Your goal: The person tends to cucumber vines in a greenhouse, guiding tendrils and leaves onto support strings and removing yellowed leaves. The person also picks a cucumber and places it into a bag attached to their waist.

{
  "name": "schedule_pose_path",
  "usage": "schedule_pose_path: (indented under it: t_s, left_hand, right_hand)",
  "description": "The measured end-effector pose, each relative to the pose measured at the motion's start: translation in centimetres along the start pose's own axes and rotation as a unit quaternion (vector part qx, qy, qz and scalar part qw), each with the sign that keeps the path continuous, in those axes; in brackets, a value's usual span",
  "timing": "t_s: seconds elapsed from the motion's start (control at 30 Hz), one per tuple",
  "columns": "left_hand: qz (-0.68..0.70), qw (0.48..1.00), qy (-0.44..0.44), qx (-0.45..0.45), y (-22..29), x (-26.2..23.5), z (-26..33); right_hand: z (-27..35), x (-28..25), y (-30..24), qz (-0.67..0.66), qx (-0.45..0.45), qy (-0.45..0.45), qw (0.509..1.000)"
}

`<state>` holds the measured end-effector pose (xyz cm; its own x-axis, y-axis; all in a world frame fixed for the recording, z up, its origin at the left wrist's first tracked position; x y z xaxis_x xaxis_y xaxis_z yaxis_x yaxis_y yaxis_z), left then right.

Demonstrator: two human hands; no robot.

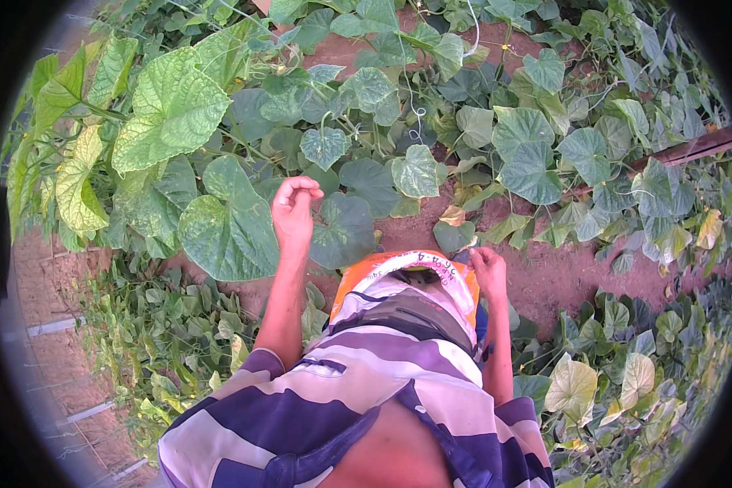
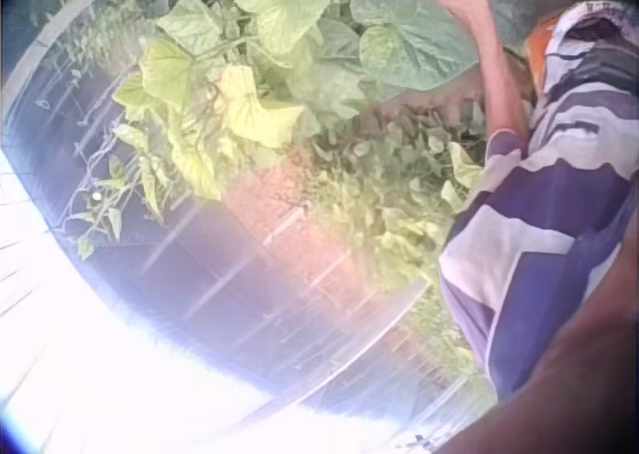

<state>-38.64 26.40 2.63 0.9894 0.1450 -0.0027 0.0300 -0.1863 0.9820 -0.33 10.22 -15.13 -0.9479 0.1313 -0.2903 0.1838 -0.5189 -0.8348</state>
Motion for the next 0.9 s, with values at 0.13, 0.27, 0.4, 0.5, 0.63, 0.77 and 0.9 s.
schedule_pose_path:
  t_s: [0.13,0.27,0.4,0.5,0.63,0.77,0.9]
  left_hand:
    - [0.008,0.996,0.034,0.084,3.2,-4.1,-5.2]
    - [-0.014,0.991,0.076,0.108,5.0,-8.7,-8.1]
    - [-0.067,0.968,0.158,0.182,4.7,-13.6,-9.6]
    - [-0.066,0.961,0.175,0.204,7.0,-14.7,-10.0]
    - [-0.124,0.95,0.204,0.204,8.0,-16.9,-10.4]
    - [-0.148,0.941,0.219,0.21,8.6,-17.8,-9.3]
    - [-0.278,0.926,0.167,0.192,9.4,-18.0,-6.6]
  right_hand:
    - [1.8,1.1,-4.5,0.098,-0.046,0.036,0.994]
    - [5.8,3.9,-7.5,0.071,-0.05,0.071,0.994]
    - [8.9,7.7,-11.0,0.048,-0.093,0.067,0.992]
    - [10.1,8.9,-13.8,0.075,-0.102,0.035,0.991]
    - [10.3,10.8,-22.6,0.122,-0.198,0.01,0.973]
    - [14.4,15.4,-40.4,0.145,-0.567,0.026,0.81]
    - [16.5,20.2,-53.8,0.077,-0.768,0.023,0.635]
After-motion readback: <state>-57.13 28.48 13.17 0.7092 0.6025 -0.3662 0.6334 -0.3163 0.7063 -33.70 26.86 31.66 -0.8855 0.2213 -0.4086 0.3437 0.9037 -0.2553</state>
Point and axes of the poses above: each hand's wrist, its own z-axis away from the middle knuckle, its own x-axis out of the palm, y = z × x, the point moved 2 cm from there along -z, towards the middle knuckle, and after that the axes turned 3 degrees about x, right-handed, at the moved point
